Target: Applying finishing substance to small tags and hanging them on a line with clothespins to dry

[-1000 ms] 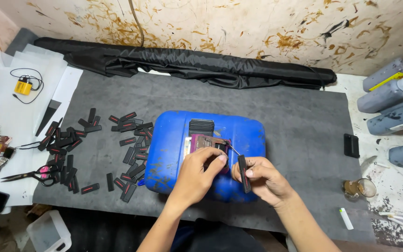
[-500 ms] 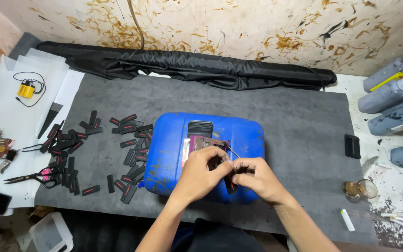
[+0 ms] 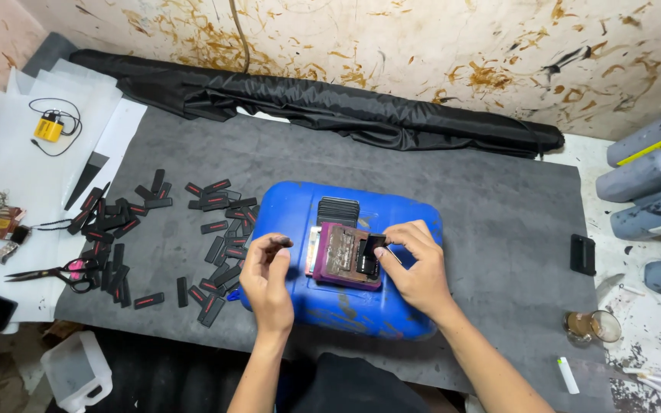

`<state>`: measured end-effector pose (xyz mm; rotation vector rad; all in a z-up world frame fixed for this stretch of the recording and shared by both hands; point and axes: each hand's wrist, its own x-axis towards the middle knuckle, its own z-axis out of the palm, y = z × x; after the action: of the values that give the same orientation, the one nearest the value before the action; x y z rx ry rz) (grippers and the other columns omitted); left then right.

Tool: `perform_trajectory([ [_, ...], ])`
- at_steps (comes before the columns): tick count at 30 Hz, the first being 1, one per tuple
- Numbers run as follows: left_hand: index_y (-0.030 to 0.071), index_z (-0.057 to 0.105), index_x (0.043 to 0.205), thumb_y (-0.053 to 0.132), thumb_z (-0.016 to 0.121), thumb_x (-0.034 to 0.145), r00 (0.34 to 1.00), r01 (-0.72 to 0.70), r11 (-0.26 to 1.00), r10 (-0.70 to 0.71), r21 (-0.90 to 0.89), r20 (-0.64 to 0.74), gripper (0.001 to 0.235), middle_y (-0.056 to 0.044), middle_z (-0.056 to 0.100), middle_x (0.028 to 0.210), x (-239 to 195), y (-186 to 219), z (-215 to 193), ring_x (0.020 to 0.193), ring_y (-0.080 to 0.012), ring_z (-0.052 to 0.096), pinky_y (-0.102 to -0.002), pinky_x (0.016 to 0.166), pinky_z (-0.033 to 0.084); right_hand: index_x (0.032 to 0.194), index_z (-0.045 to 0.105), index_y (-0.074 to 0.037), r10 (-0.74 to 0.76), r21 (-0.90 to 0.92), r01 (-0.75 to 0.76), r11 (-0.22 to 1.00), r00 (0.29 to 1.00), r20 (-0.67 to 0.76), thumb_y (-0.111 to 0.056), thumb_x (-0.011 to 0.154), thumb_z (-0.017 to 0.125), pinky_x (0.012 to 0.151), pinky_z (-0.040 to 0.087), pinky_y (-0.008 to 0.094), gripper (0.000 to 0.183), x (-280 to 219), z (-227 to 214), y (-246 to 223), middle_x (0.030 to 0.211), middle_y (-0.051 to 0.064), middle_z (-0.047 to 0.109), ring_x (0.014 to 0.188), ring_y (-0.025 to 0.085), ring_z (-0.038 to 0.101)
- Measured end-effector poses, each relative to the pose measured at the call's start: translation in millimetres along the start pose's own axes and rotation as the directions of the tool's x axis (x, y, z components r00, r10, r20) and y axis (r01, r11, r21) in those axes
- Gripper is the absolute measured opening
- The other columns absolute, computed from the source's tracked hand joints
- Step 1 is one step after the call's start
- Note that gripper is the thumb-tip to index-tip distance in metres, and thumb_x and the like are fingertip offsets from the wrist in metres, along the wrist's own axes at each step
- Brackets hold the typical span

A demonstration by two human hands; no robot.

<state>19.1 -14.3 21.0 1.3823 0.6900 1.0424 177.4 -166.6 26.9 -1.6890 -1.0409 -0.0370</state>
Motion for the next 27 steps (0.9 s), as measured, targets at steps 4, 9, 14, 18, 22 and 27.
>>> perform_trajectory([
  [4, 0.001, 0.068, 0.101, 0.011, 0.061, 0.092, 0.998, 0.036, 0.999, -0.036, 0.008, -0.047, 0.015, -0.012, 0.069, 0.097, -4.3, -10.2, -7.2, 0.096, -0.0189, 0.062, -0.033, 0.089, 0.05, 0.084, 0.071, -0.006, 0.022, -0.005, -0.022, 1.0, 1.0, 0.012, -0.013, 0.089, 0.077, 0.082, 0.052, 0.038, 0.01, -1.3, 4.1, 1.4, 0.09, 0.008, 0.075, 0.086, 0.026, 0.064],
  [9, 0.003, 0.071, 0.096, 0.011, 0.064, 0.089, 1.0, 0.027, 0.998, -0.027, 0.06, 0.001, 0.013, -0.01, 0.07, 0.09, -2.9, -7.5, -7.1, 0.084, -0.0176, 0.061, -0.032, 0.081, 0.05, 0.085, 0.071, -0.002, 0.262, 0.37, -0.265, 0.89, 0.963, 0.059, -0.012, 0.09, 0.071, 0.083, 0.05, 0.034, 0.011, -14.2, -1.4, -0.2, 0.09, 0.01, 0.072, 0.087, 0.02, 0.06],
  [14, 0.005, 0.074, 0.091, 0.012, 0.067, 0.087, 0.994, -0.012, 0.996, 0.001, 0.092, 0.113, 0.01, -0.01, 0.072, 0.083, -0.4, 4.3, 5.0, 0.075, -0.0191, 0.061, -0.033, 0.073, 0.05, 0.089, 0.06, 0.004, 0.444, 0.821, -0.426, 0.379, 0.863, 0.243, -0.013, 0.087, 0.062, 0.08, 0.042, 0.035, 0.017, -24.5, -11.4, 2.4, 0.091, 0.018, 0.057, 0.085, 0.024, 0.049],
  [18, 0.004, 0.071, 0.095, 0.009, 0.064, 0.087, 0.979, -0.049, 0.995, 0.03, 0.088, 0.204, 0.012, -0.007, 0.071, 0.086, -0.4, 17.1, 13.2, 0.075, -0.0169, 0.059, -0.029, 0.073, 0.05, 0.087, 0.056, -0.003, 0.333, 0.911, -0.405, 0.076, 0.872, 0.36, -0.013, 0.087, 0.061, 0.082, 0.038, 0.038, 0.011, -26.2, -15.7, -8.5, 0.087, 0.013, 0.052, 0.087, 0.025, 0.045],
  [22, 0.0, 0.069, 0.1, 0.004, 0.06, 0.086, 0.961, -0.056, 0.995, 0.032, 0.081, 0.276, 0.017, -0.006, 0.071, 0.094, -1.6, 20.6, 15.9, 0.077, -0.0144, 0.056, -0.026, 0.075, 0.049, 0.087, 0.061, -0.006, 0.216, 0.906, -0.407, -0.115, 0.88, 0.423, -0.016, 0.089, 0.061, 0.083, 0.035, 0.036, 0.01, -30.0, -14.4, -18.9, 0.086, 0.01, 0.056, 0.088, 0.023, 0.043],
  [27, 0.0, 0.067, 0.103, 0.01, 0.059, 0.086, 0.903, -0.088, 0.994, 0.052, 0.065, 0.426, 0.022, -0.009, 0.07, 0.1, -0.1, 36.0, 16.8, 0.084, -0.0182, 0.06, -0.029, 0.079, 0.049, 0.085, 0.063, -0.005, 0.312, 0.849, -0.497, 0.178, 0.847, 0.431, -0.018, 0.083, 0.064, 0.082, 0.037, 0.034, 0.013, -37.0, -18.4, -21.3, 0.087, 0.011, 0.059, 0.087, 0.021, 0.048],
])
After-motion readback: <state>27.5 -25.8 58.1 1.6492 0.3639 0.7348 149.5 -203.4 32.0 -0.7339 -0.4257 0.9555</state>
